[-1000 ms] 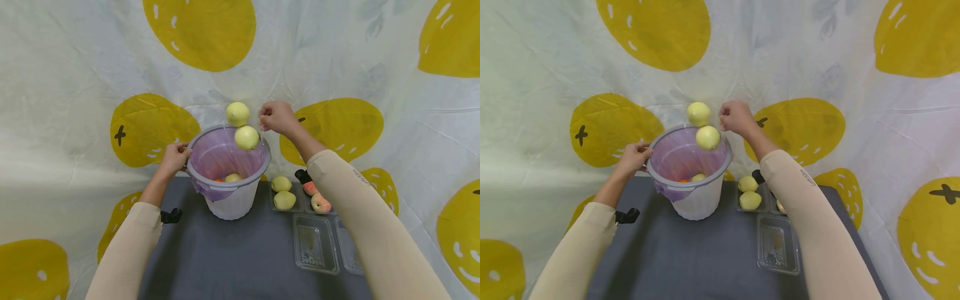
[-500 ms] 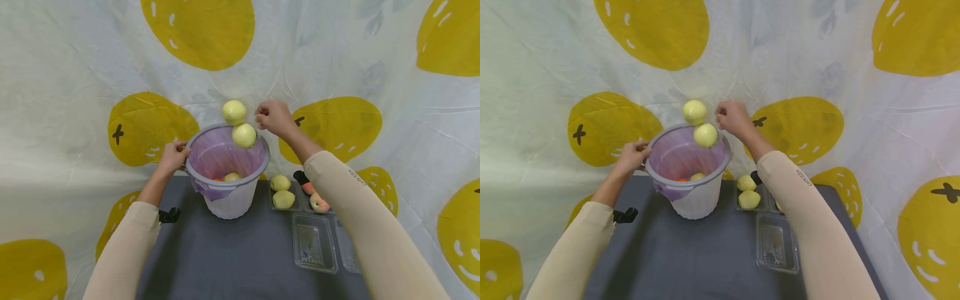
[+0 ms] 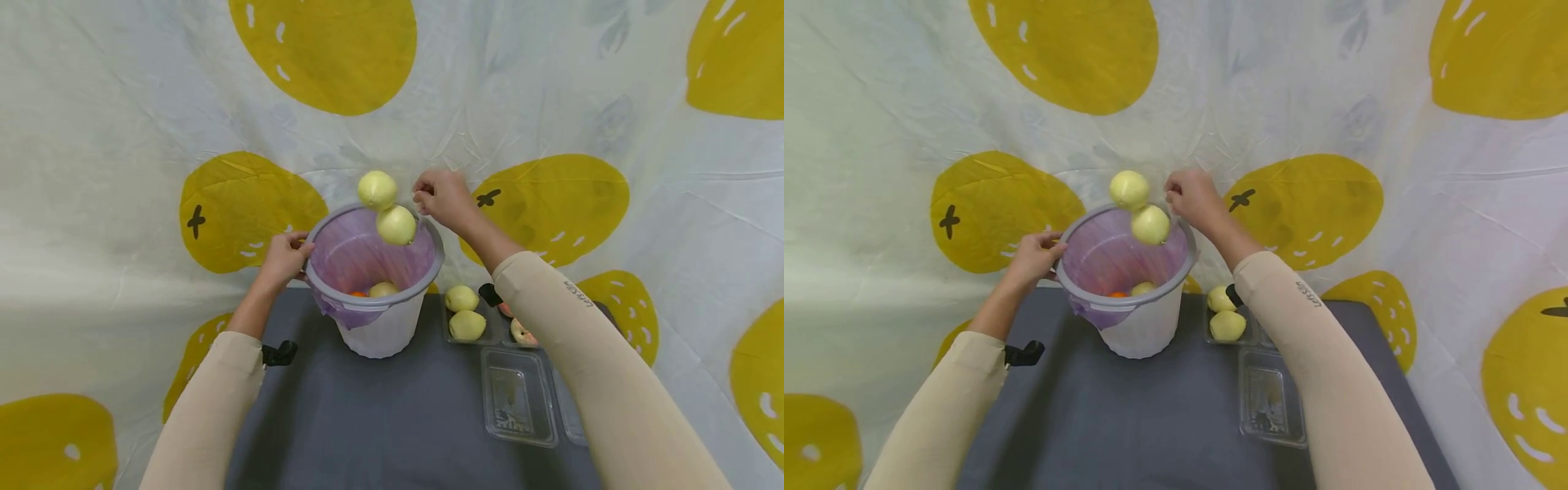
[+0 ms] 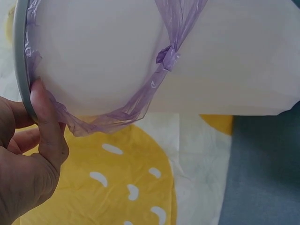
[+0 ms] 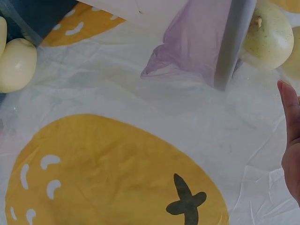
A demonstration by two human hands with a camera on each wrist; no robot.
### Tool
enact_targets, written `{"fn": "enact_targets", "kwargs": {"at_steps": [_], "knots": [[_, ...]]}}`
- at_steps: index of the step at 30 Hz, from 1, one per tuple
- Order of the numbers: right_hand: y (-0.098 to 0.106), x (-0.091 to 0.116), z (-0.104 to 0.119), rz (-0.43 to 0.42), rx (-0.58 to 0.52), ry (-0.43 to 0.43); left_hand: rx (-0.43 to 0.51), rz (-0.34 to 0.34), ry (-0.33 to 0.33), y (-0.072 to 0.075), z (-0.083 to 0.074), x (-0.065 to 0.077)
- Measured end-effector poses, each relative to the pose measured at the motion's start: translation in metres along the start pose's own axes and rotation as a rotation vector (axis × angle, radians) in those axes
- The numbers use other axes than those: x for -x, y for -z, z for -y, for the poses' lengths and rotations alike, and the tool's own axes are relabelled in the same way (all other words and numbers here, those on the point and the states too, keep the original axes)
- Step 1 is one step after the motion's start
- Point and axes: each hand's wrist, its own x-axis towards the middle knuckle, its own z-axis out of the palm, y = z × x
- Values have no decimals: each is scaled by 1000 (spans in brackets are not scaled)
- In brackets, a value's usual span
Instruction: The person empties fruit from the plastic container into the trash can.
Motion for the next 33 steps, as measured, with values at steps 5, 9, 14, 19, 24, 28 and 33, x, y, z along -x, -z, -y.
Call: {"fn": "enact_targets", "kwargs": {"at_steps": [5, 9, 14, 19, 24, 28, 33], "knots": [[-3, -1, 2, 28, 25, 24, -8, -10, -3, 1, 1, 0], [-5, -2, 1, 27, 55, 55, -13, -11, -6, 2, 1, 0], [-7, -4, -1, 11, 90, 125, -13, -17, -8, 0, 2, 0], [-10, -4, -3, -10, 147, 204, -16, -20, 4, -3, 1, 0], [-12, -4, -4, -49, 193, 268, -15, -19, 16, -5, -1, -1], [-16, -7, -4, -81, 205, 306, -26, -29, 10, -5, 0, -2], [-20, -7, -4, -99, 222, 335, -34, -19, 21, -6, 3, -2]]}}
